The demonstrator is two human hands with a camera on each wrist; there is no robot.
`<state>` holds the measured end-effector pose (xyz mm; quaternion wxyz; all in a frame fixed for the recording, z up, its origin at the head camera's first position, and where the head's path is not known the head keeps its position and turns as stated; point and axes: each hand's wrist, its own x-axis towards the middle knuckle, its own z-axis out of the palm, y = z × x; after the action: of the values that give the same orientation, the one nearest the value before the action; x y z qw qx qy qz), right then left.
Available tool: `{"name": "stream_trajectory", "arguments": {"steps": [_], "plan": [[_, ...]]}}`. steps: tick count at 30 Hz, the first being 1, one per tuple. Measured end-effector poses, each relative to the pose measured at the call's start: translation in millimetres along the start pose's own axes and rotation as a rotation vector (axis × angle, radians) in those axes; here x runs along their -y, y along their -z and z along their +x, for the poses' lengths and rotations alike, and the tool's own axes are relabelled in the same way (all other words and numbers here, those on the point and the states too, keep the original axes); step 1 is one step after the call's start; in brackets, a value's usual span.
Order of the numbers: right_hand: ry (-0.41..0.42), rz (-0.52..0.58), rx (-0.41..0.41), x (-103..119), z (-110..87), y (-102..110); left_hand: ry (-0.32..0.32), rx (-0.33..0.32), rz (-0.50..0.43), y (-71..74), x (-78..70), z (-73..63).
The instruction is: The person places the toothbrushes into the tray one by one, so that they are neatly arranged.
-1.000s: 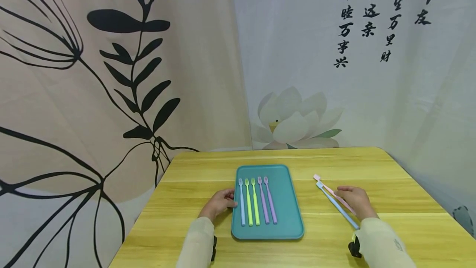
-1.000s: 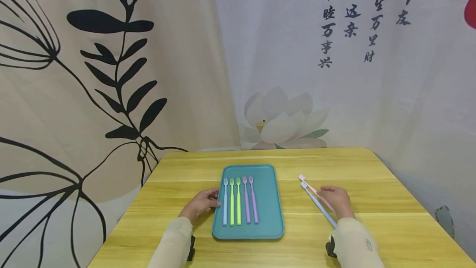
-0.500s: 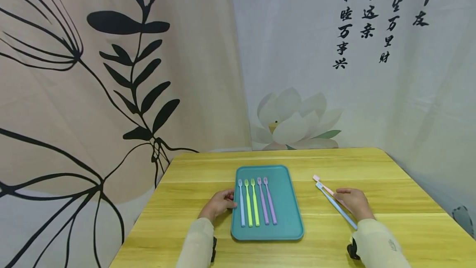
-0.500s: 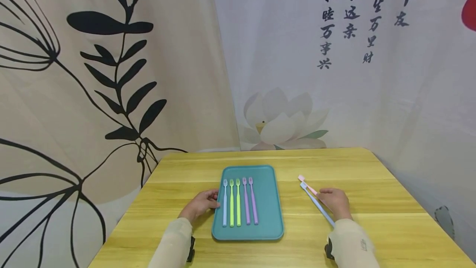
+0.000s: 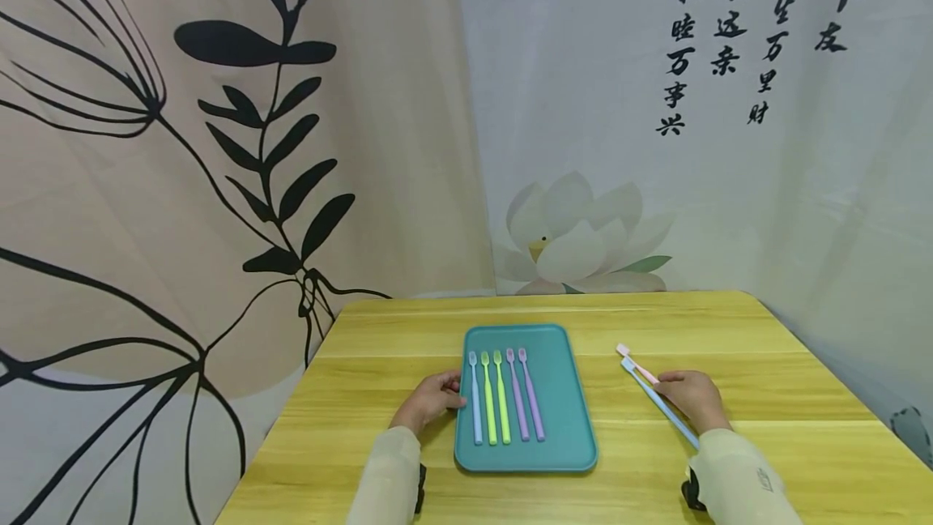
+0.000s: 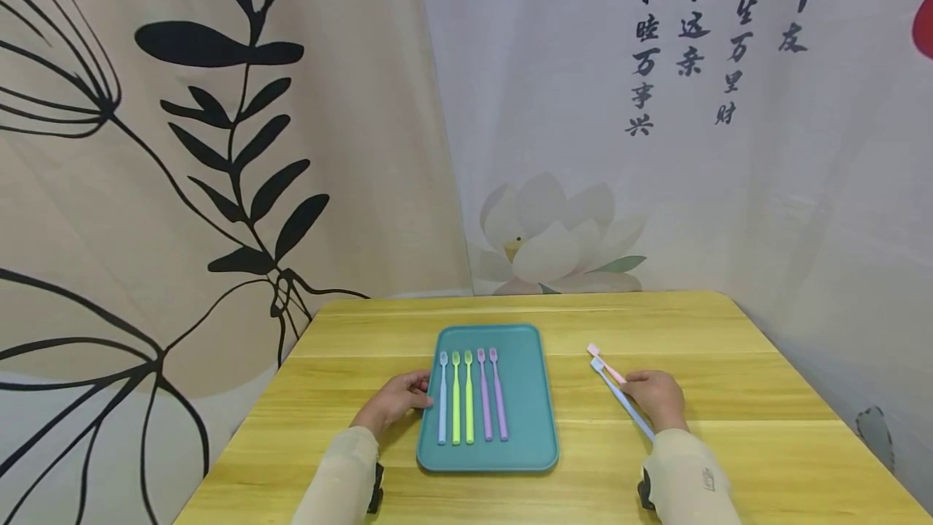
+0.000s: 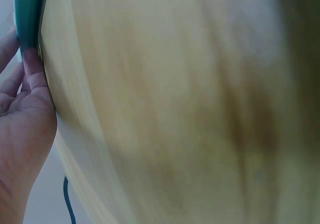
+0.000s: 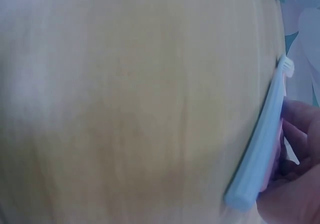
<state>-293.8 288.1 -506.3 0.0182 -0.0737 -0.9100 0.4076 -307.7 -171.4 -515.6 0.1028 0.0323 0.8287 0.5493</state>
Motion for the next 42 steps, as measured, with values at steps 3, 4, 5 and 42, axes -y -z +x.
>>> {"name": "stream_trajectory", "arguments": {"steps": [3, 4, 5, 42], "plan": [[0.017, -0.019, -0.009, 1.0, 0.3, -0.1, 0.001, 0.001, -0.003, 0.3, -0.2, 0.7], [0.02, -0.023, -0.013, 1.4, 0.2, -0.1, 0.001, 0.002, -0.004, 0.3, -0.4, 1.1], [0.023, -0.029, -0.017, 1.7, 0.2, -0.1, 0.001, 0.003, -0.004, 0.2, -0.3, 1.6], [-0.008, 0.101, -0.016, 5.9, -6.1, 11.0, -0.011, -0.002, -0.012, -1.5, -1.4, 0.0]]}}
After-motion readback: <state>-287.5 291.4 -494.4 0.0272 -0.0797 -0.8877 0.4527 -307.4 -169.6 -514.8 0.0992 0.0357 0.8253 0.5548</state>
